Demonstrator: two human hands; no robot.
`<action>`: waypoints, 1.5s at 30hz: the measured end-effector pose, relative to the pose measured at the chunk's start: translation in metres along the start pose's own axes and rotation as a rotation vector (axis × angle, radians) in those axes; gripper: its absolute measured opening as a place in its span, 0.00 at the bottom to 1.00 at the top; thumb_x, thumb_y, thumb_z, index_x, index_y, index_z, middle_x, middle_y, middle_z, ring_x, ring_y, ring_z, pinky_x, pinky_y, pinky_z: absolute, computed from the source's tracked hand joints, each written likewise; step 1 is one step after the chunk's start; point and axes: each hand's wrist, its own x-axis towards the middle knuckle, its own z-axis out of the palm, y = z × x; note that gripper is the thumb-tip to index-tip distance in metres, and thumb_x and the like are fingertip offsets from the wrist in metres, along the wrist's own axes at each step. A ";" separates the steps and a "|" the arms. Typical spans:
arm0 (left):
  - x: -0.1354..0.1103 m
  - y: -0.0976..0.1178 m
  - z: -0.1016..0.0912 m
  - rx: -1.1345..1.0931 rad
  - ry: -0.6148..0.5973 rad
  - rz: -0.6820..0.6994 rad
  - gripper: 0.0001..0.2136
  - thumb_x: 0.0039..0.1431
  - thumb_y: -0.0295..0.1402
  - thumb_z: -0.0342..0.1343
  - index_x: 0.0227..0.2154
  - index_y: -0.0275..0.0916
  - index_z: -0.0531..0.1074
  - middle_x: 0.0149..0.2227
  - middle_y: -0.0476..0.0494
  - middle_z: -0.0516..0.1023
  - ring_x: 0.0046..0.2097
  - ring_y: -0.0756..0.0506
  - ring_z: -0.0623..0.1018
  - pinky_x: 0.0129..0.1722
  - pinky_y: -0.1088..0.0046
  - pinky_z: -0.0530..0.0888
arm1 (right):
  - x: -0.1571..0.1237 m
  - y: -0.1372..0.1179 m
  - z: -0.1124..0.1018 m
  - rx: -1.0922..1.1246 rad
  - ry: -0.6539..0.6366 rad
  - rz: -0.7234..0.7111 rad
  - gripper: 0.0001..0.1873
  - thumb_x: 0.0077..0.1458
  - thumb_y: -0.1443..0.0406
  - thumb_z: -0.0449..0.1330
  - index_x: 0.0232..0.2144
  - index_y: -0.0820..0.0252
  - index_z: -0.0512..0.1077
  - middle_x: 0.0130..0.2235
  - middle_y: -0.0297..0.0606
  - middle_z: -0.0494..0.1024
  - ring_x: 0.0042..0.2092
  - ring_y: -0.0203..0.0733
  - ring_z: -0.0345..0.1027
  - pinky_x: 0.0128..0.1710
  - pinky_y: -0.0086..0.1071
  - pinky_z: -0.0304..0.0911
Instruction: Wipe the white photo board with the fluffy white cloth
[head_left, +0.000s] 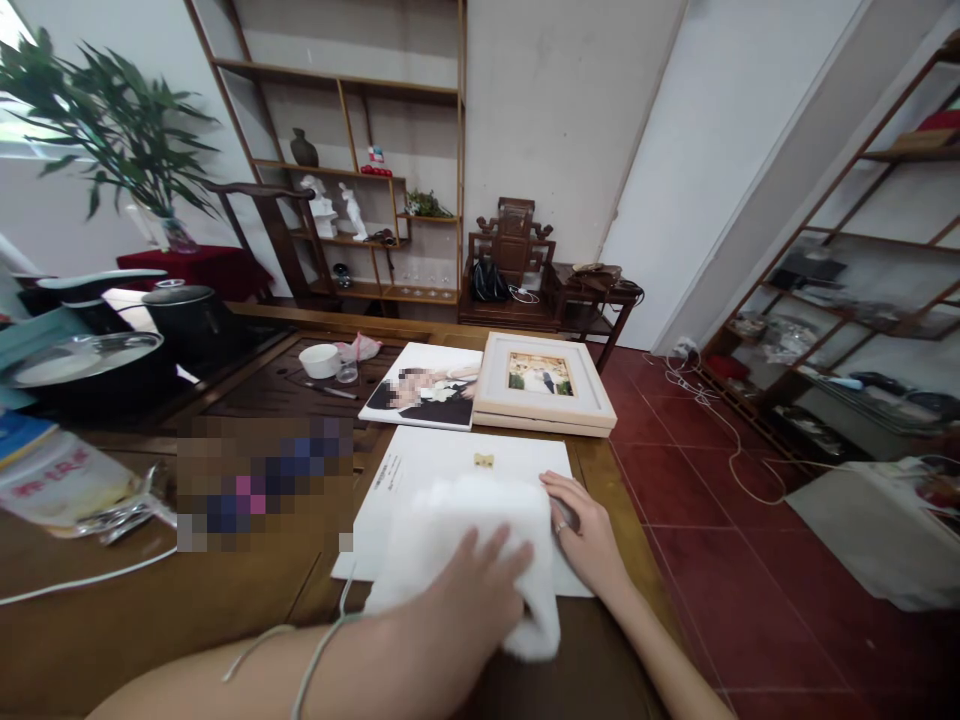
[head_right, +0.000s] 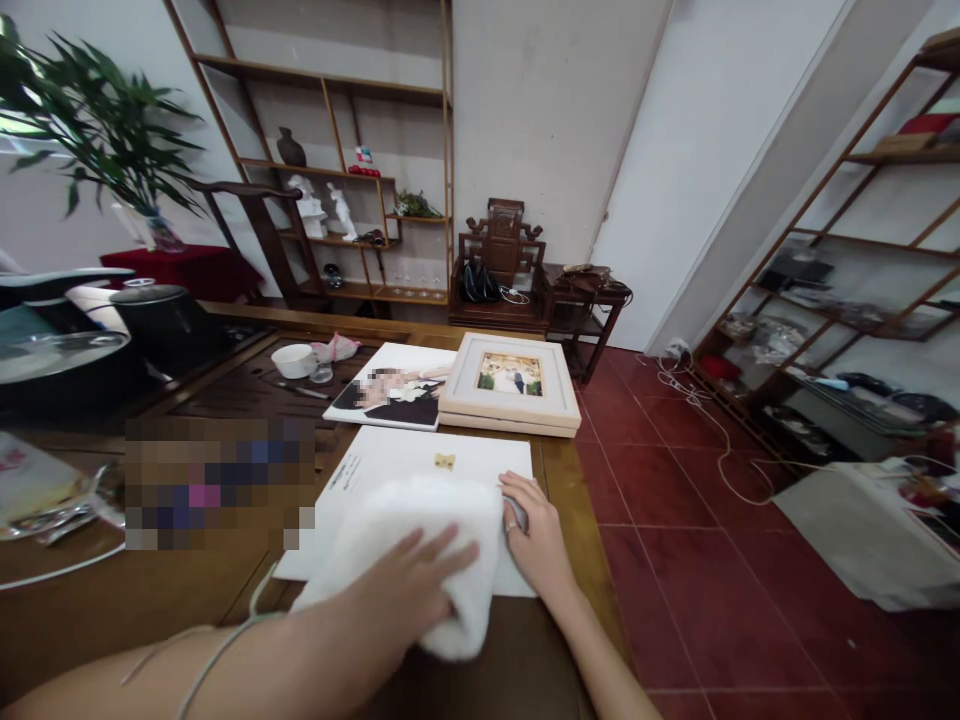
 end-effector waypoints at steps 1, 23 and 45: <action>0.005 -0.010 -0.008 -0.022 -0.009 -0.024 0.17 0.47 0.24 0.58 0.43 0.36 0.72 0.61 0.36 0.55 0.61 0.30 0.55 0.54 0.47 0.60 | 0.000 0.000 0.000 0.000 0.003 0.002 0.14 0.56 0.67 0.51 0.42 0.56 0.73 0.48 0.41 0.73 0.53 0.45 0.63 0.57 0.48 0.54; -0.029 -0.053 -0.022 0.094 -0.164 -0.516 0.22 0.39 0.14 0.53 0.40 0.34 0.73 0.61 0.31 0.54 0.59 0.26 0.58 0.45 0.50 0.70 | -0.001 -0.001 0.001 0.010 0.008 0.007 0.12 0.56 0.67 0.51 0.40 0.57 0.72 0.47 0.42 0.73 0.54 0.45 0.62 0.58 0.49 0.52; -0.032 -0.071 -0.029 -0.011 -0.078 -0.490 0.24 0.39 0.09 0.42 0.36 0.35 0.73 0.64 0.36 0.46 0.63 0.30 0.47 0.48 0.37 0.60 | 0.000 0.000 0.001 -0.002 0.009 -0.008 0.13 0.56 0.67 0.52 0.41 0.56 0.72 0.48 0.41 0.73 0.53 0.46 0.63 0.57 0.49 0.54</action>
